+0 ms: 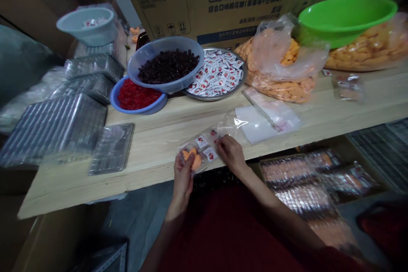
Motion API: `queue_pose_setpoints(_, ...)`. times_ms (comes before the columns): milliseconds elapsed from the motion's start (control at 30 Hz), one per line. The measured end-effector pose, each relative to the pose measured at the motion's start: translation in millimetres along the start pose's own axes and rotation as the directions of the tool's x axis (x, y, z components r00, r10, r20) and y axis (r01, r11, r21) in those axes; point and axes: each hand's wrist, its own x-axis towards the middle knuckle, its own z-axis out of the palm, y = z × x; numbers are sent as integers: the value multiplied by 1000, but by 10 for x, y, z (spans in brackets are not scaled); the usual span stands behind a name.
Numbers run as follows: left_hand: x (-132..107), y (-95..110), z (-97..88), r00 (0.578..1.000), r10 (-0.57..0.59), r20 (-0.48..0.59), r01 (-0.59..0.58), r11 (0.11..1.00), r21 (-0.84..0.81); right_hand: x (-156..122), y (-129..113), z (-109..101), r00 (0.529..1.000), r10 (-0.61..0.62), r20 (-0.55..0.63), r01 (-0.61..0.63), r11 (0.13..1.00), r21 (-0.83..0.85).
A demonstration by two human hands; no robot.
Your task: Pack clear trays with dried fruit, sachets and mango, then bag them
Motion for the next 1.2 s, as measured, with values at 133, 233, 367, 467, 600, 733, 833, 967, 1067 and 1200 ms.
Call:
queue_pose_setpoints(133, -72, -137, 184, 996, 41, 82, -40, 999, -5, -30, -119, 34, 997, -30, 74, 30, 1000, -4)
queue_pose_setpoints(233, -77, -215, 294, 987, 62, 148, -67, 997, 28, -26, -283, 120, 994, -35, 99, 28, 997, 71)
queue_pose_setpoints(367, -59, -141, 255, 985, 37, 166, -48, 997, 64, -31, -415, 165, 992, -21, 122, -3, 981, 193)
queue_pose_setpoints(467, -61, 65, 102, 967, -79, 241, 49, 991, 128, -34, -390, 141, 991, 9, 131, -37, 976, 214)
queue_pose_setpoints(600, -11, 258, -99, 914, -226, 338, 103, 933, 346, -34, -339, 139, 992, 26, 122, -54, 970, 239)
queue_pose_setpoints(733, 111, 159, -142, 942, -159, 295, 24, 910, 414, -79, -397, 219, 985, -67, 161, 12, 947, 320)
queue_pose_setpoints(833, 185, 49, -114, 949, -4, 315, -157, 860, 485, -152, -465, 285, 976, -134, 172, 54, 914, 403)
queue_pose_setpoints(967, 204, 63, -135, 919, 232, 319, -393, 609, 689, -218, -493, 336, 974, -119, 192, 10, 872, 489)
queue_pose_setpoints(1067, 186, 186, -203, 912, 267, 312, -402, 427, 810, -216, -461, 332, 979, -45, 200, -54, 883, 466)
queue_pose_setpoints(1200, 152, 358, -253, 917, 275, 291, -392, 474, 788, -254, -392, 213, 975, -14, 221, -85, 897, 433)
